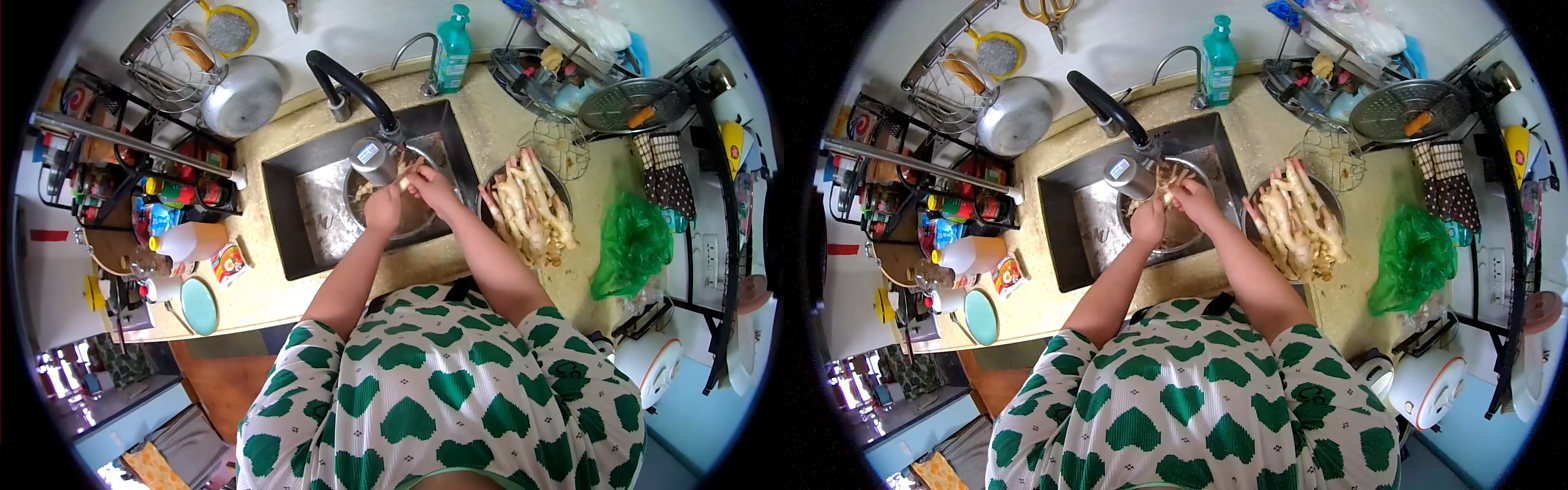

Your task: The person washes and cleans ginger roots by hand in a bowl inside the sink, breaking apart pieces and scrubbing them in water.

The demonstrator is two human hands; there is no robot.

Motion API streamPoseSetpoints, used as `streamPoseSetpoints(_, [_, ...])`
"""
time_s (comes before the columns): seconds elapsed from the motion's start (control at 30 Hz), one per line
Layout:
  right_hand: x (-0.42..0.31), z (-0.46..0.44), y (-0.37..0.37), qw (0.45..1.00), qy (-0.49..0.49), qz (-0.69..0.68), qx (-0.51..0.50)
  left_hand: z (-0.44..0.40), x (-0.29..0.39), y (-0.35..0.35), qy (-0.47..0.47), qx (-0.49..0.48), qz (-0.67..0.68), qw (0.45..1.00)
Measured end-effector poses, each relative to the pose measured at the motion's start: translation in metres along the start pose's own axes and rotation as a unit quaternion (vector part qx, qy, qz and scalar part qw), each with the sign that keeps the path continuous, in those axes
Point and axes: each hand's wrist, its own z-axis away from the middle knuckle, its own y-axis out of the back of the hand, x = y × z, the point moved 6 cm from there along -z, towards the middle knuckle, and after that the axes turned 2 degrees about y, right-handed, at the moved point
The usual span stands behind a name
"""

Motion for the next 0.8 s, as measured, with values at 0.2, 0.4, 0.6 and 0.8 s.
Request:
streamPoseSetpoints(0.2, [-0.001,-0.006,0.006,1.0,0.021,-0.01,0.002,0.016,-0.002,-0.016,0.222,-0.269,0.603,0.717])
streamPoseSetpoints(0.4, [0.016,0.009,-0.033,0.988,-0.027,0.065,-0.134,0.014,-0.039,-0.025,0.263,-0.181,0.552,0.771])
streamPoseSetpoints(0.6, [0.042,-0.004,-0.041,0.984,-0.112,-0.132,0.038,0.014,-0.019,-0.003,0.054,0.032,0.269,0.961])
streamPoseSetpoints(0.8, [0.04,-0.014,-0.013,0.978,-0.168,-0.092,0.088,0.039,-0.003,0.002,-0.069,0.051,0.218,0.972])
